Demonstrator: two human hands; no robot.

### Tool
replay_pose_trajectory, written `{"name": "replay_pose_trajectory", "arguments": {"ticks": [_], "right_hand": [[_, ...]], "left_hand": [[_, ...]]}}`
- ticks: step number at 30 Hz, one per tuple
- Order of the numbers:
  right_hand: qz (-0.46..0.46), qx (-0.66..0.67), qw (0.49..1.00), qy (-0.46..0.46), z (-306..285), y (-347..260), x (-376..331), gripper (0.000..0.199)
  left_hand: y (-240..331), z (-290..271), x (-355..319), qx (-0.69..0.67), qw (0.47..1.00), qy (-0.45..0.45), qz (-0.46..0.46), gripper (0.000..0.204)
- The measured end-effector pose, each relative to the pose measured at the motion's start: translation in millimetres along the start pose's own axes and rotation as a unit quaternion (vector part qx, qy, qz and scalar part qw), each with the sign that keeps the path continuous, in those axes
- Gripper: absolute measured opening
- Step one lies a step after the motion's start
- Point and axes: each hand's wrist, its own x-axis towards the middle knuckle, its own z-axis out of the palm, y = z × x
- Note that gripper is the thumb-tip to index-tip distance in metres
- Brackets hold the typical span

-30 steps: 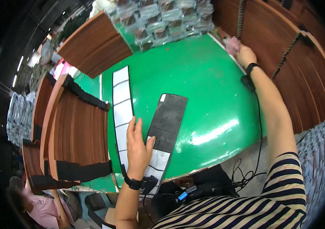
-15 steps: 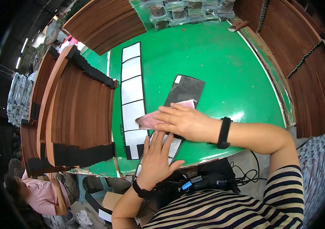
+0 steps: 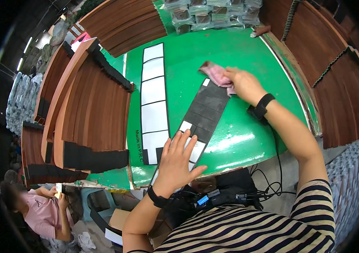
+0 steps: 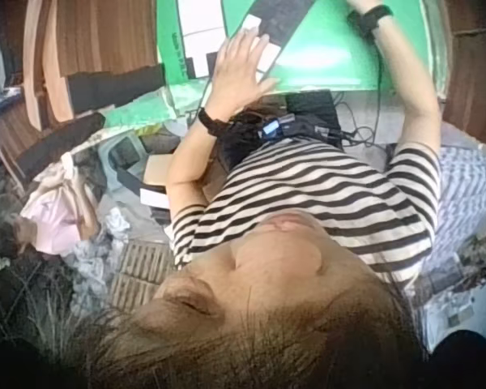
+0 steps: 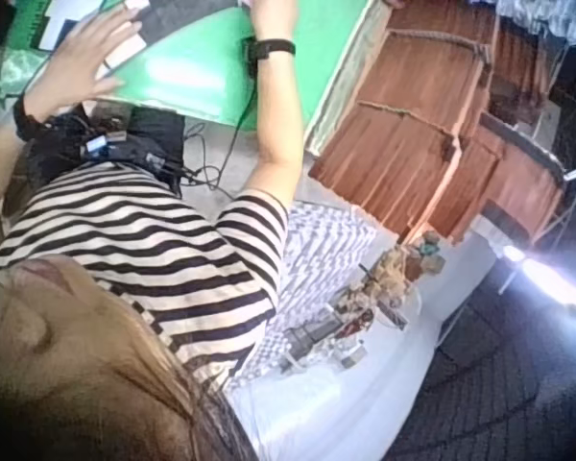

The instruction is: Assembling or inspecting brown bamboo/wood furniture panels with black trim at a workstation.

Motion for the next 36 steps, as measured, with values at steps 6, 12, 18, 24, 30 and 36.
{"name": "replay_pose_trajectory", "arguments": {"ticks": [6, 12, 18, 24, 30, 36], "right_hand": [[-0.061, 0.001, 0.983, 0.173, -15, -9, -6, 0.051], [-0.162, -0.045, 0.985, -0.032, 9, -43, -31, 0.039], [0.02, -0.156, 0.988, -0.008, -10, 7, -29, 0.04], [-0.208, -0.067, 0.975, -0.032, -1, -43, -48, 0.033], [-0.049, -0.21, 0.976, -0.015, -17, 8, -44, 0.034], [-0.163, -0.031, 0.985, -0.037, -4, -40, -70, 0.03]], "left_hand": [[6, -2, 8, 0.005, 0.999, -0.036, -0.03, 0.083], [2, 12, 23, -0.009, 1.0, -0.014, 0.017, 0.083], [4, 12, 27, -0.001, 1.0, -0.007, 0.03, 0.083], [4, 13, 25, 0.018, 0.999, -0.003, 0.027, 0.083], [5, 14, 25, 0.009, 0.999, 0.003, 0.035, 0.082], [6, 16, 26, 0.012, 0.999, 0.007, 0.04, 0.081]]}}
